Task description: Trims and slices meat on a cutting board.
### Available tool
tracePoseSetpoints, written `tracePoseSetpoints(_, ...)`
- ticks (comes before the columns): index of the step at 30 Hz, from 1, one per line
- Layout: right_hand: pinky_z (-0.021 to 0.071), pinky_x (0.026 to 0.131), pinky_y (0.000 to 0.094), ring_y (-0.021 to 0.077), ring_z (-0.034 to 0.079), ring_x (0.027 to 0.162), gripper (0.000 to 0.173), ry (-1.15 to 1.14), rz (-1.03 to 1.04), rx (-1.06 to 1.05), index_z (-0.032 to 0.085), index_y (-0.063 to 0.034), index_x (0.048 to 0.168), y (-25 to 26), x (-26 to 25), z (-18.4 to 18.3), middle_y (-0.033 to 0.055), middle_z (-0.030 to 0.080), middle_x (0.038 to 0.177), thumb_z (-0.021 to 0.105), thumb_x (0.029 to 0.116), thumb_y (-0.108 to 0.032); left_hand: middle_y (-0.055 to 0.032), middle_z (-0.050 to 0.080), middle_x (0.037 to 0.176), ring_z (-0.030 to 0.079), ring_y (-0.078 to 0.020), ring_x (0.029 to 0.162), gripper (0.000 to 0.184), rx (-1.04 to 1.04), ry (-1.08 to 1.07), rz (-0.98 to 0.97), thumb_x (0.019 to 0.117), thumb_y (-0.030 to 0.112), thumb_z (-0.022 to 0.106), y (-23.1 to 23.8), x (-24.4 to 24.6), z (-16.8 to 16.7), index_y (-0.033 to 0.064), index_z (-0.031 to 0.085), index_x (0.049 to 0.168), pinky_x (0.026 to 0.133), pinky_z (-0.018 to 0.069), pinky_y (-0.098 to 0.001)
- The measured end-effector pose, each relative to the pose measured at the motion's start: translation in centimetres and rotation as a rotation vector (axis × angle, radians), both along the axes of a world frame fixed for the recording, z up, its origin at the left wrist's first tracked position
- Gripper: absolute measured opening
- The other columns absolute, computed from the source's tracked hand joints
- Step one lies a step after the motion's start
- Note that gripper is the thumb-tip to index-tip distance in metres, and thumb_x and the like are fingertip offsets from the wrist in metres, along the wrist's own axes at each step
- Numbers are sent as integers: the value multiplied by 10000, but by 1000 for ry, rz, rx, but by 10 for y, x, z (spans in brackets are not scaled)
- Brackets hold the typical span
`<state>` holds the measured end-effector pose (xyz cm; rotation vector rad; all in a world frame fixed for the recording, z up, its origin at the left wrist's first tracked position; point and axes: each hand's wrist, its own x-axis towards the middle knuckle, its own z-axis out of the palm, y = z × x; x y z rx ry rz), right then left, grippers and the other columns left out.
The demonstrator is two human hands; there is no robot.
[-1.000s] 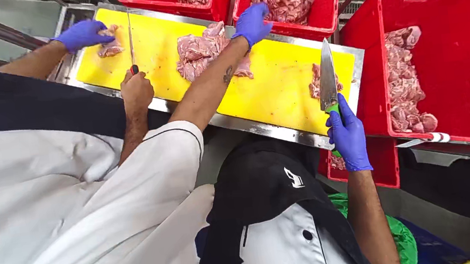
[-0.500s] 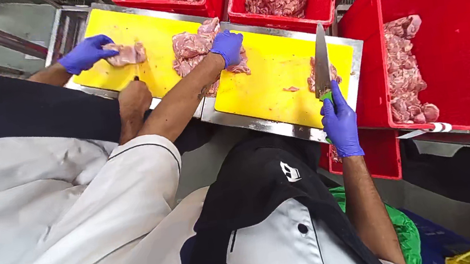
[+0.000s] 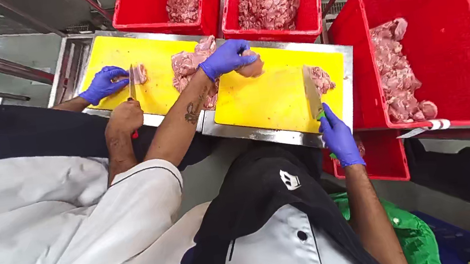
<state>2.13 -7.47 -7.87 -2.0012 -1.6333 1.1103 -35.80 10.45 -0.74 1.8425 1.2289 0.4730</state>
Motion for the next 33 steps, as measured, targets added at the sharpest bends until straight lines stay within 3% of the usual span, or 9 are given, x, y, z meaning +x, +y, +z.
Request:
tracePoseSetpoints(5,531,534,355,135,582,586,536,175,-26,158,350,-214,1612,-15,-24,17,51,663,875,417,1086,-294,-122,691,905,698,-192,775,305,-277,-331,384,1021,287,640,-69,45,-49,-13,624,1078,732,618,-403)
tracePoseSetpoints(7,515,489,322,119,552,546,533,288,34,76,336,-218,1617,-29,-38,9,28,652,861,410,1092,-275,-142,690,866,686,-228,698,327,-289,-142,449,1018,323,643,-104,47,-83,0,635,1066,670,607,-433)
tracePoseSetpoints(10,501,463,319,132,551,530,520,387,58,-126,336,-246,1619,-40,-40,-20,23,659,852,397,1105,-291,-167,675,862,677,-335,773,346,-156,245,468,995,393,649,-134,31,-100,48,646,995,710,568,-562)
tracePoseSetpoints(13,521,501,345,142,568,559,526,226,-9,-80,323,-243,1624,-42,-29,-25,39,648,852,383,1105,-310,-109,729,1010,711,-313,945,266,-52,454,388,938,324,683,-114,23,-90,107,696,1092,828,569,-591)
tracePoseSetpoints(17,549,759,541,313,684,784,509,-148,230,70,378,-253,1605,-43,-33,11,165,718,927,378,1098,-297,-91,720,1144,656,-275,1140,198,311,330,138,964,223,643,-95,52,-88,108,741,1093,1004,525,-479)
tracePoseSetpoints(20,553,740,601,391,708,849,527,-315,365,23,317,-310,1620,-29,-58,22,175,719,941,363,1096,-279,-98,726,1123,669,-273,1132,201,313,308,-77,999,196,603,-86,80,-107,92,751,1084,1023,527,-458)
tracePoseSetpoints(26,527,555,583,404,680,702,597,-320,336,112,271,-290,1631,20,-103,1,177,690,845,420,1065,-169,-96,726,1136,667,-296,1135,206,308,423,-193,995,213,597,-83,91,-109,109,753,1080,987,522,-518)
tracePoseSetpoints(30,531,627,610,436,684,796,589,-415,405,-41,229,-355,1633,-36,-67,14,211,677,937,362,1078,-211,-62,750,1095,706,-202,1045,205,254,241,-41,980,242,639,-73,70,-107,109,779,1048,966,565,-444)
tracePoseSetpoints(33,535,661,614,434,688,811,546,-372,438,-29,273,-334,1629,-65,-34,14,207,685,943,326,1092,-257,-73,743,1053,706,-165,912,212,278,72,141,978,243,646,-55,56,-99,81,763,1051,847,592,-373)
